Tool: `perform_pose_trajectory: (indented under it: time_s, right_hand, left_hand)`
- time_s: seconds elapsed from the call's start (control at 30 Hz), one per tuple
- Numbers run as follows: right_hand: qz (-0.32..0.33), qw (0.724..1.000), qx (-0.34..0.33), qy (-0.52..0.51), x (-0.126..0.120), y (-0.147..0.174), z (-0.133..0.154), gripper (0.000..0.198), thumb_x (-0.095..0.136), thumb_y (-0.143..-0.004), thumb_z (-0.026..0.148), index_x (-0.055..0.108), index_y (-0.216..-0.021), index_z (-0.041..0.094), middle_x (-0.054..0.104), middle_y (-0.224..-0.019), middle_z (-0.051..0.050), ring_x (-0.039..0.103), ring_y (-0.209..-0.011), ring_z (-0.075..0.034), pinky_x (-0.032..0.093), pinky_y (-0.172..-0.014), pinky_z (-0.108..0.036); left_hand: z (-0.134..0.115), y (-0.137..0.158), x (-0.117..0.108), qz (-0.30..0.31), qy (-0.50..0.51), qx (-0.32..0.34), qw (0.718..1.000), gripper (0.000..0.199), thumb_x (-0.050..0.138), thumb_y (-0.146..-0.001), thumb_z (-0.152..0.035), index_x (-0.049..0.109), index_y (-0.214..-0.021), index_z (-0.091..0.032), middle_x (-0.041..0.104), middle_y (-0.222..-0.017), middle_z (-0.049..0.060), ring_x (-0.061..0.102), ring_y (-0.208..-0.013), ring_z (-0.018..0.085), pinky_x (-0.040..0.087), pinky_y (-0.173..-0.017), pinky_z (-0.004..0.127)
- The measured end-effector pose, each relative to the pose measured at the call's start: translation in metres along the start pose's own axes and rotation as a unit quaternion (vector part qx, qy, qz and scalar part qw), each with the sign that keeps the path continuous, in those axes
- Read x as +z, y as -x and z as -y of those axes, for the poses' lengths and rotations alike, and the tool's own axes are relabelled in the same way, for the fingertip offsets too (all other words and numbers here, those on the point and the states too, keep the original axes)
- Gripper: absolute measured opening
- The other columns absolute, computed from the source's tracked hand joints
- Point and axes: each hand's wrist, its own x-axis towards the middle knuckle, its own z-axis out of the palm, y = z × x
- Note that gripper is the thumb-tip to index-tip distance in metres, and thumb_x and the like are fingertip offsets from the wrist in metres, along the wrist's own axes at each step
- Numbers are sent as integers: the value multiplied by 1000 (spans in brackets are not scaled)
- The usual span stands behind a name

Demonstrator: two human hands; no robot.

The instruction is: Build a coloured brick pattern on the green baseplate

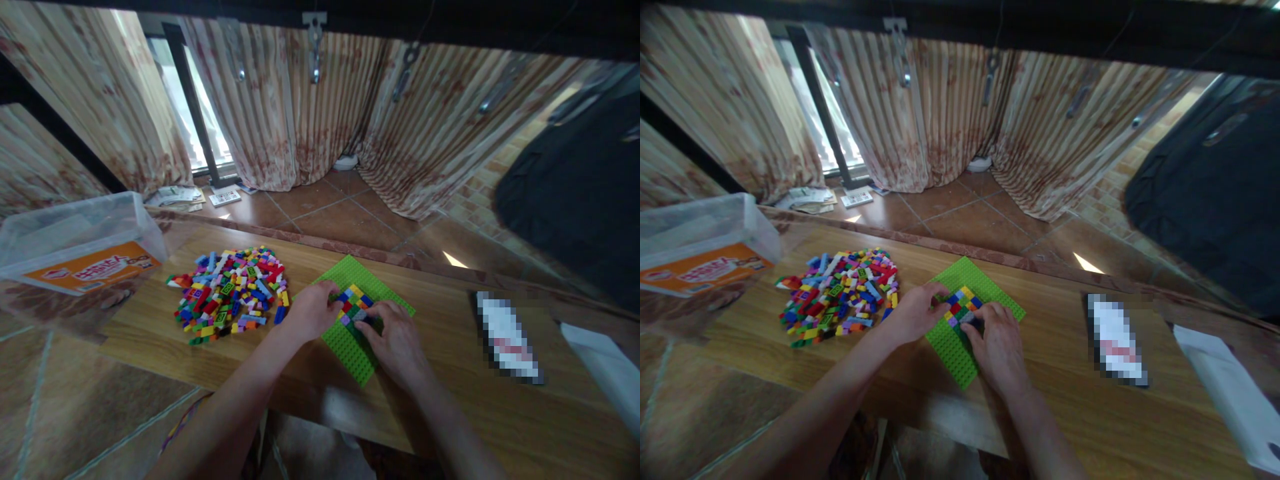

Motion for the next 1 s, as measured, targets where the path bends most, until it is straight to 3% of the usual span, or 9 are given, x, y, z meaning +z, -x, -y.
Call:
perform_pose_trajectory:
  time_s: [0.47, 0.7, 1.0]
  right_hand:
    - [-11, 1000, 1, -6, 2, -2, 0, 16, 66, -82, 35, 60, -85, 21, 63, -93, -9, 54, -91, -27, 45, -78, -42]
    - [5, 1000, 14, -10, 1, -3, 1, 15, 65, -82, 34, 61, -84, 20, 63, -93, -8, 54, -91, -26, 44, -79, -41]
    - [-10, 999, 27, -46, 0, -3, 1, 15, 66, -80, 34, 61, -84, 20, 64, -96, -7, 55, -93, -26, 44, -80, -40]
  left_hand:
    - [-6, 3, 11, -33, -64, 33, 997, 31, 67, -80, -34, 65, -105, -16, 66, -106, 11, 62, -96, 27, 51, -85, 38]
    - [-4, 3, 22, -35, -61, 188, 980, 21, 57, -83, -14, 71, -96, -22, 63, -115, 5, 58, -110, 21, 45, -102, 38]
    - [-2, 3, 23, -17, -103, 193, 976, 26, 55, -82, -11, 71, -98, -21, 62, -119, 7, 56, -113, 23, 45, -103, 42]
